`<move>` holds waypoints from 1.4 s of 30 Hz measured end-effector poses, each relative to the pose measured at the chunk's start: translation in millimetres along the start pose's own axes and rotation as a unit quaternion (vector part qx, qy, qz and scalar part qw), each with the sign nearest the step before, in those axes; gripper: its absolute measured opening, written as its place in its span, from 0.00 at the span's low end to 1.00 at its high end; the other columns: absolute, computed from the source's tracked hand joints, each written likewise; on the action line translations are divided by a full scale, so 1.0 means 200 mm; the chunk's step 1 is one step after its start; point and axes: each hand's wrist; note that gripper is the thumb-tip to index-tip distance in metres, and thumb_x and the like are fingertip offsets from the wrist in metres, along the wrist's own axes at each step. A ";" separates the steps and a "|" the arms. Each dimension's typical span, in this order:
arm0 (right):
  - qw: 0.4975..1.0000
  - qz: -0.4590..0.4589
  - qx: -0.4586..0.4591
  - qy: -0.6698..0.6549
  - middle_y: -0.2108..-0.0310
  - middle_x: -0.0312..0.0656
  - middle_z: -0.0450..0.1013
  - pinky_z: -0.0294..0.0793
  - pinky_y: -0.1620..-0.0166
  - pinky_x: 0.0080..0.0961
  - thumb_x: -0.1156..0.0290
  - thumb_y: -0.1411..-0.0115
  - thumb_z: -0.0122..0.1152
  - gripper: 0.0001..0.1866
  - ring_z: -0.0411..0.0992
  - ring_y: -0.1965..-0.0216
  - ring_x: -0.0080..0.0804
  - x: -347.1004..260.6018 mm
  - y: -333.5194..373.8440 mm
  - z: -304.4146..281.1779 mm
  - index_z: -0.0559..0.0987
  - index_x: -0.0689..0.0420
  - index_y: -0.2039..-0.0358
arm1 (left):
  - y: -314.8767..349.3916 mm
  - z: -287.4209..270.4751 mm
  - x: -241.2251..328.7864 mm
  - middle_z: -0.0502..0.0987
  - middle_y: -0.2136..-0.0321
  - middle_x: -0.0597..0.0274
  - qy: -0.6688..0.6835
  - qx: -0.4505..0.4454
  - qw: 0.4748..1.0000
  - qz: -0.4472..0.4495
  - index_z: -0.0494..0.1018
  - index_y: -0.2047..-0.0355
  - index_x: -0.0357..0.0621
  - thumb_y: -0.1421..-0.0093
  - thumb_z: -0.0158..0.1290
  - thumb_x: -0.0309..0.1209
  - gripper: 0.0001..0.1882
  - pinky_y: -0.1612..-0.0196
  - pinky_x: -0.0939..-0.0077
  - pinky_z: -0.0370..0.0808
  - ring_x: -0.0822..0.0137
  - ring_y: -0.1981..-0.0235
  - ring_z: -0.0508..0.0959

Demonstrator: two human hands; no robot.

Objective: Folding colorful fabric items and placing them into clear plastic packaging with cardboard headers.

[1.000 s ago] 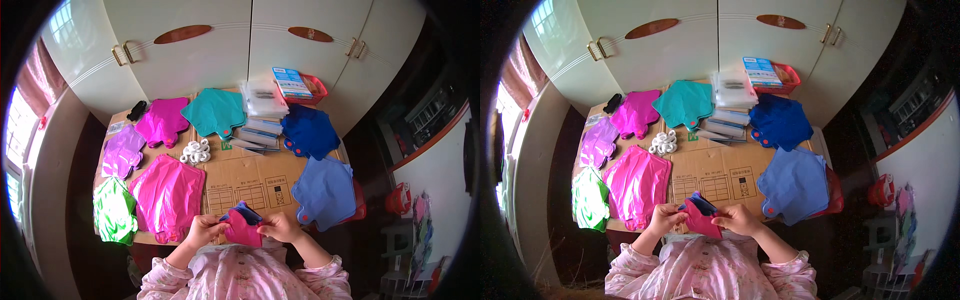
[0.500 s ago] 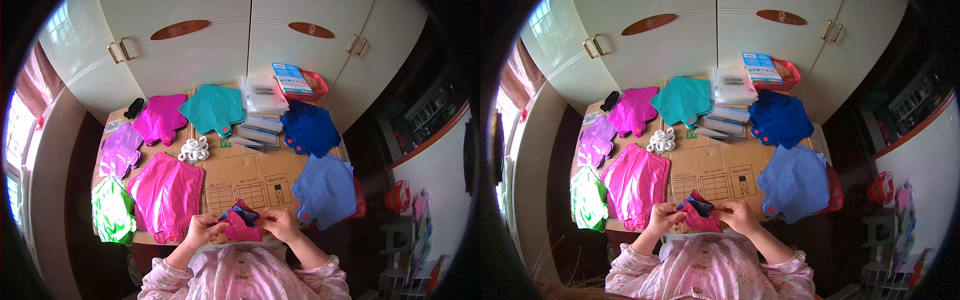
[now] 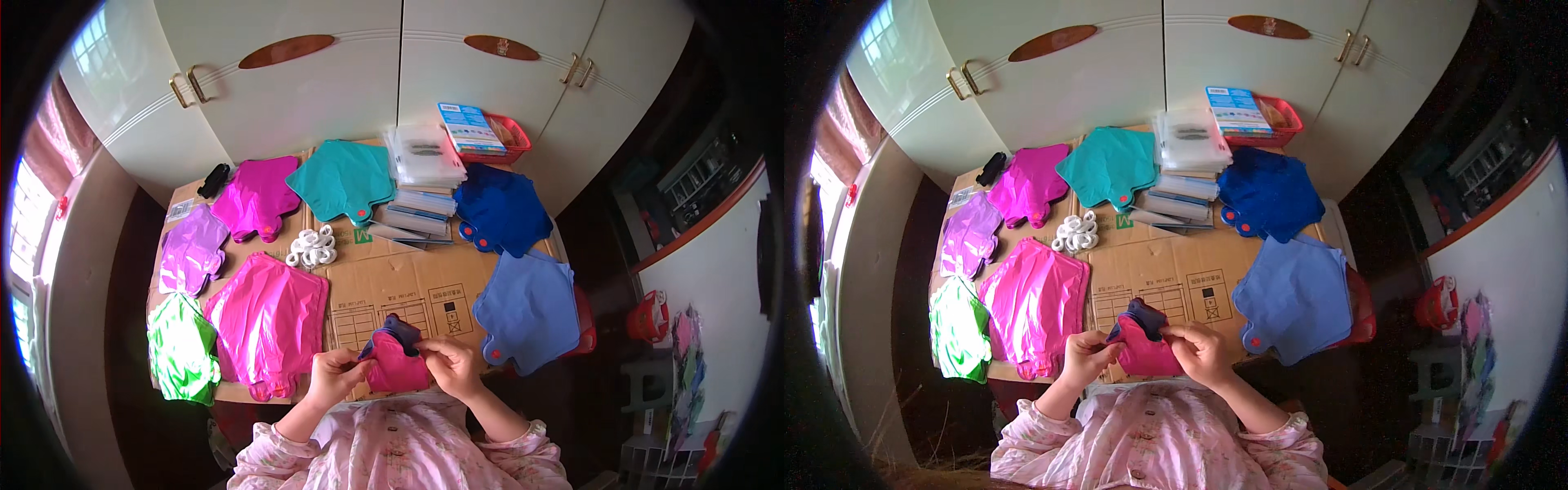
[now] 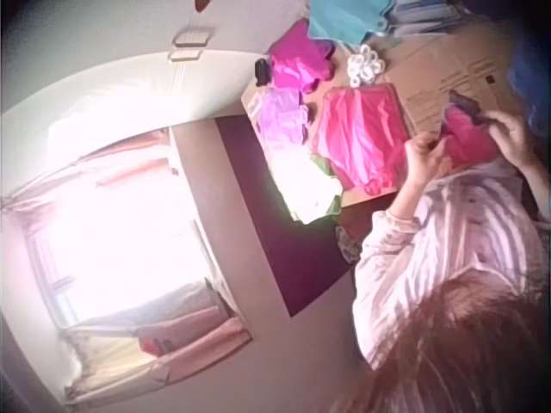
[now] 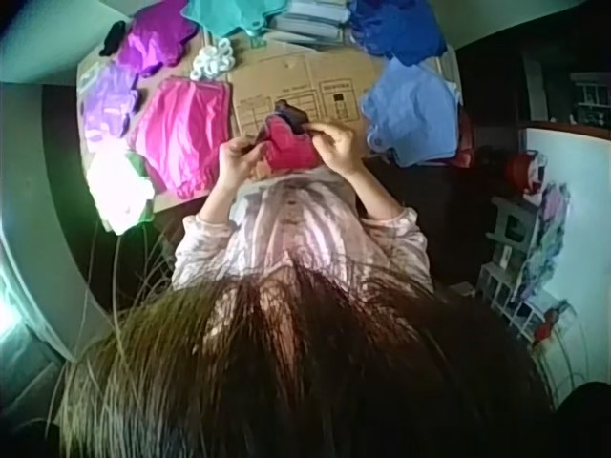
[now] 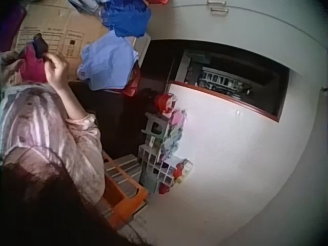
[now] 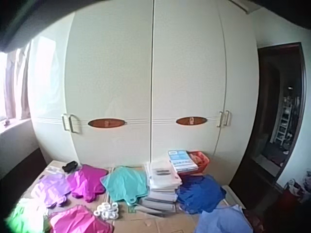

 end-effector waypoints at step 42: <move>0.970 0.057 -0.174 0.159 0.70 0.45 0.77 0.75 0.65 0.29 0.75 0.48 0.63 0.06 0.77 0.70 0.38 0.26 -0.31 -0.08 0.80 0.62 0.69 | -0.32 -0.02 -0.01 0.79 0.75 0.55 -0.307 -0.087 0.941 0.111 0.79 0.70 0.38 0.52 0.60 0.24 0.07 0.70 0.73 0.77 0.62 0.75 0.80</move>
Point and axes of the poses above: each hand's wrist, its own y-axis away from the middle knuckle, its own z-axis out of the palm, x = y × z
